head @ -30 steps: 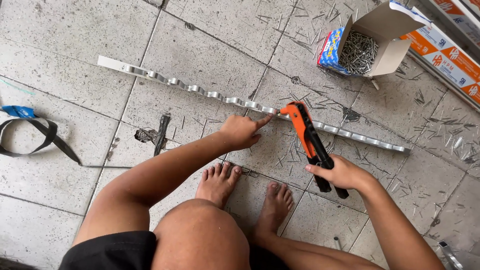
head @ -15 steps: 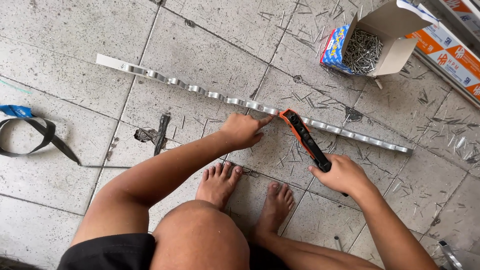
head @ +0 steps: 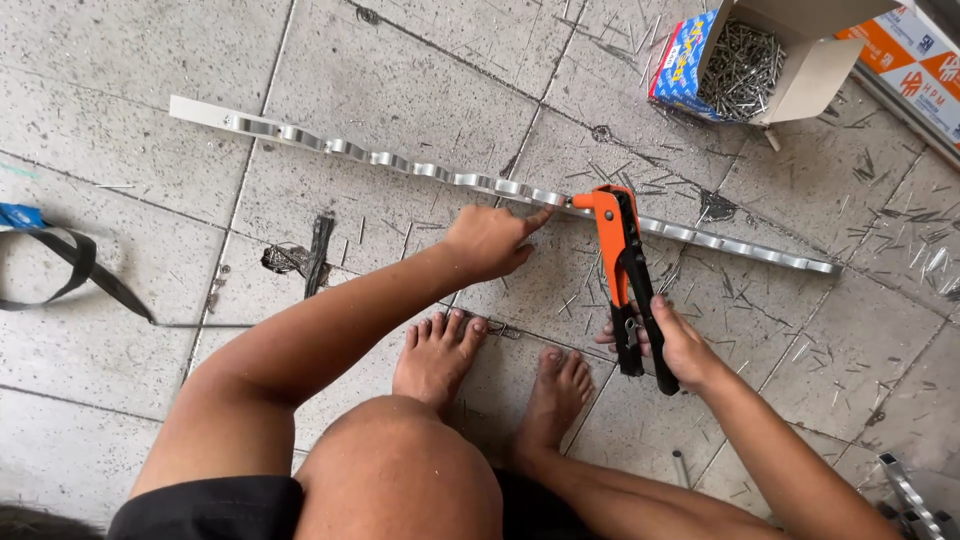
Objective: The person sits on a tiled floor and uses a nail gun to attach nails to a long, wavy metal strip. They repeatedly pick up nails from a nearby box and drive them into the metal piece.
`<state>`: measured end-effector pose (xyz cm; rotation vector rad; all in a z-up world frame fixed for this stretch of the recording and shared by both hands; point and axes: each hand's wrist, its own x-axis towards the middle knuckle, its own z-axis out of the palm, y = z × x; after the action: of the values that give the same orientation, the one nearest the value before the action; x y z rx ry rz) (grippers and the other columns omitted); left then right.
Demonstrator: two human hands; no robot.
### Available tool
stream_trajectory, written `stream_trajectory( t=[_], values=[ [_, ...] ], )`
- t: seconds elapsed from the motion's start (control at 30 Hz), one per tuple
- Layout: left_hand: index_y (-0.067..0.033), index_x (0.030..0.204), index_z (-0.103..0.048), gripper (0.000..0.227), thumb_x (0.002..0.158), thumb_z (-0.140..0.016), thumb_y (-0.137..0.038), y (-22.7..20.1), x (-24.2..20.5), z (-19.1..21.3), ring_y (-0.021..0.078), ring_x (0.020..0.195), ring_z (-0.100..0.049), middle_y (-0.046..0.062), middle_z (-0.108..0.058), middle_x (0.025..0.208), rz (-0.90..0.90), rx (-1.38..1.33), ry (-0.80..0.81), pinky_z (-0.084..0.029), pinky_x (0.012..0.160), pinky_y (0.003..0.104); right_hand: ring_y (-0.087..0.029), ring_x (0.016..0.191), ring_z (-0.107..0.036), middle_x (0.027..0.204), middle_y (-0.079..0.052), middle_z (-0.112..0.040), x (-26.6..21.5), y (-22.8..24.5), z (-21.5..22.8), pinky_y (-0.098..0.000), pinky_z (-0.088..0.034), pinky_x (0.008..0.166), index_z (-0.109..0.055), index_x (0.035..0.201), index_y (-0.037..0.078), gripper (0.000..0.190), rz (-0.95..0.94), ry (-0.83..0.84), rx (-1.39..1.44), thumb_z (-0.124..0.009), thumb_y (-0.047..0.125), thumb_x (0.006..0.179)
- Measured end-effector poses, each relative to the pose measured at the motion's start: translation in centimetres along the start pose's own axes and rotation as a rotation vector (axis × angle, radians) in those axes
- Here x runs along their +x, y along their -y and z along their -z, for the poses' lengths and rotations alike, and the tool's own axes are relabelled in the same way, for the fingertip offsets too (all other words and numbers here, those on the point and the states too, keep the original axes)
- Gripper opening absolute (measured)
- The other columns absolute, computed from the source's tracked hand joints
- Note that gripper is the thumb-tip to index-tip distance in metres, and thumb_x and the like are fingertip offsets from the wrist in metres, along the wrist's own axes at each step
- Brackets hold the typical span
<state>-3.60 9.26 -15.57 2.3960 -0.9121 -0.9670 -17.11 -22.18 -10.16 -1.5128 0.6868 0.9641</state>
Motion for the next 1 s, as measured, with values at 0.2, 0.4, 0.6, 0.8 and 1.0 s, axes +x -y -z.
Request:
stream_trajectory(
  t=[0.2,0.4,0.6,0.8,1.0],
  values=[
    [-0.0141,0.117,-0.067,0.026,0.1,-0.056,-0.03,1.8,1.1,-3.8,0.0237,0.073,-0.073,0.007,-0.072,0.089,-0.144,0.016,-0.286,-0.059,0.061,0.037,-0.035,0.09,-0.074,0.085,-0.015,-0.075,0.5,1.1,1.8,-0.0479,-0.058,0.081,-0.067,0.122,0.009,0.053,0.22,-0.095,-0.9,-0.041,0.051,0.103],
    [-0.0162,0.123,-0.06,0.052,0.079,-0.085,-0.028,2.0,2.1,-0.3,0.0292,0.115,-0.055,0.009,-0.057,0.115,-0.195,0.374,-0.736,-0.047,0.091,0.039,-0.03,0.077,-0.076,0.077,-0.019,-0.078,0.1,1.9,1.2,-0.0412,-0.062,0.065,-0.073,0.096,-0.001,0.063,0.172,0.051,-0.265,-0.028,0.041,0.108],
    [-0.0195,0.125,-0.064,0.034,0.093,-0.073,-0.023,3.1,5.6,-2.8,0.0297,0.114,-0.058,0.01,-0.058,0.122,-0.128,0.391,-0.279,-0.05,0.081,0.04,-0.033,0.066,-0.072,0.07,-0.02,-0.075,-0.3,4.9,2.3,-0.0447,-0.058,0.061,-0.074,0.083,-0.001,0.067,0.08,0.001,-0.639,-0.032,0.046,0.106],
    [-0.0159,0.12,-0.062,0.035,0.088,-0.071,-0.024,2.5,4.9,-2.4,0.0251,0.095,-0.06,0.008,-0.062,0.111,-0.072,0.326,-0.325,-0.049,0.091,0.042,-0.021,0.049,-0.061,0.063,-0.01,-0.071,0.9,8.5,4.1,-0.0335,-0.046,0.048,-0.072,0.082,0.003,0.049,-0.072,0.035,-0.856,-0.046,0.039,0.102],
    [-0.0156,0.116,-0.063,0.03,0.09,-0.069,-0.028,2.3,4.6,-2.3,0.0237,0.092,-0.059,0.007,-0.059,0.106,-0.089,0.328,-0.369,-0.049,0.086,0.039,-0.02,0.052,-0.059,0.065,-0.006,-0.067,1.1,6.0,3.5,-0.0349,-0.047,0.054,-0.07,0.086,0.01,0.055,-0.14,-0.07,-0.958,-0.037,0.051,0.103]
  ],
)
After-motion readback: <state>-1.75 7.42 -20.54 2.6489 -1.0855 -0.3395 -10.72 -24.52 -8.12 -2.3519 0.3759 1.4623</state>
